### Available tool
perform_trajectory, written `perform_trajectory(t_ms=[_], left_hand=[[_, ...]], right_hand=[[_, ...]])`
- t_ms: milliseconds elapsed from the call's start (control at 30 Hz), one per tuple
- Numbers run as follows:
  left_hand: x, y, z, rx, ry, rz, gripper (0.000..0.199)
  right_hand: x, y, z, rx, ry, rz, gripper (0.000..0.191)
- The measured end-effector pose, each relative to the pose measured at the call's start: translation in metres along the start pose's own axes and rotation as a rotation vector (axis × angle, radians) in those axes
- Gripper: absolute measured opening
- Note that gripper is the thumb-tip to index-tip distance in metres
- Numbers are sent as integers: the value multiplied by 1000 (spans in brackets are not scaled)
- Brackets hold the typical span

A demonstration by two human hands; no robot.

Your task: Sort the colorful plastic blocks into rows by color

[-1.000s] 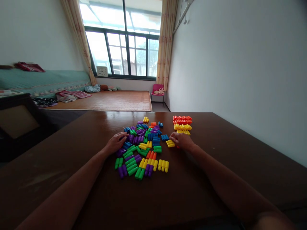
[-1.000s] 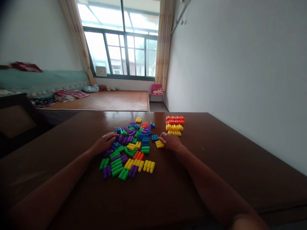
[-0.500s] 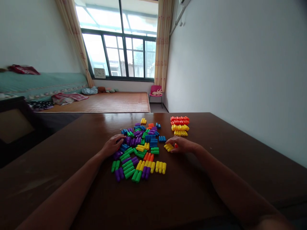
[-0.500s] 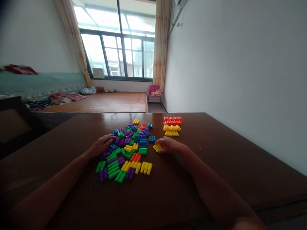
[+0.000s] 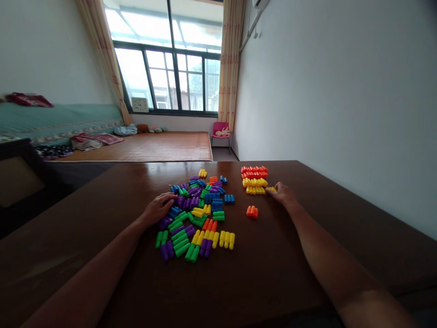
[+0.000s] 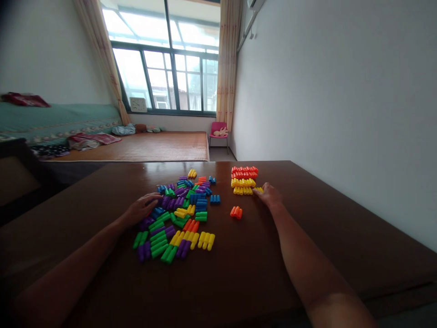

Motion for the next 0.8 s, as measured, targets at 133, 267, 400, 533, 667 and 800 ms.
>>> perform_trajectory(t_ms=[133, 267, 400, 533, 667, 800], left_hand=[[-1, -3, 0, 8, 7, 8, 54], [-2, -3, 0, 4, 4, 6, 52], [-1, 1, -2, 1, 12, 9, 52], [0, 5, -3, -2, 13, 2, 51], [1, 5, -3, -8, 6, -11, 50], [1, 7, -4, -8, -6, -15, 48]], right_hand=[[7, -4, -2, 15, 54, -10, 55], [14, -11, -4, 67, 159, 117, 34], [10, -9, -9, 97, 125, 199, 24], [-2, 11, -3, 80, 84, 220, 23], [-35, 59, 11, 151, 155, 411, 20], [-105, 129, 1, 253, 644, 991, 30]])
Point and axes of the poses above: each hand's wrist, its own x-axis towards the middle knuckle, its own z-axis out of the back of the hand, y = z × x, the point moved 4 cm from there along x, towards the middle knuckle, and after that the axes turned 12 degrees about y, right-handed, at the moved point
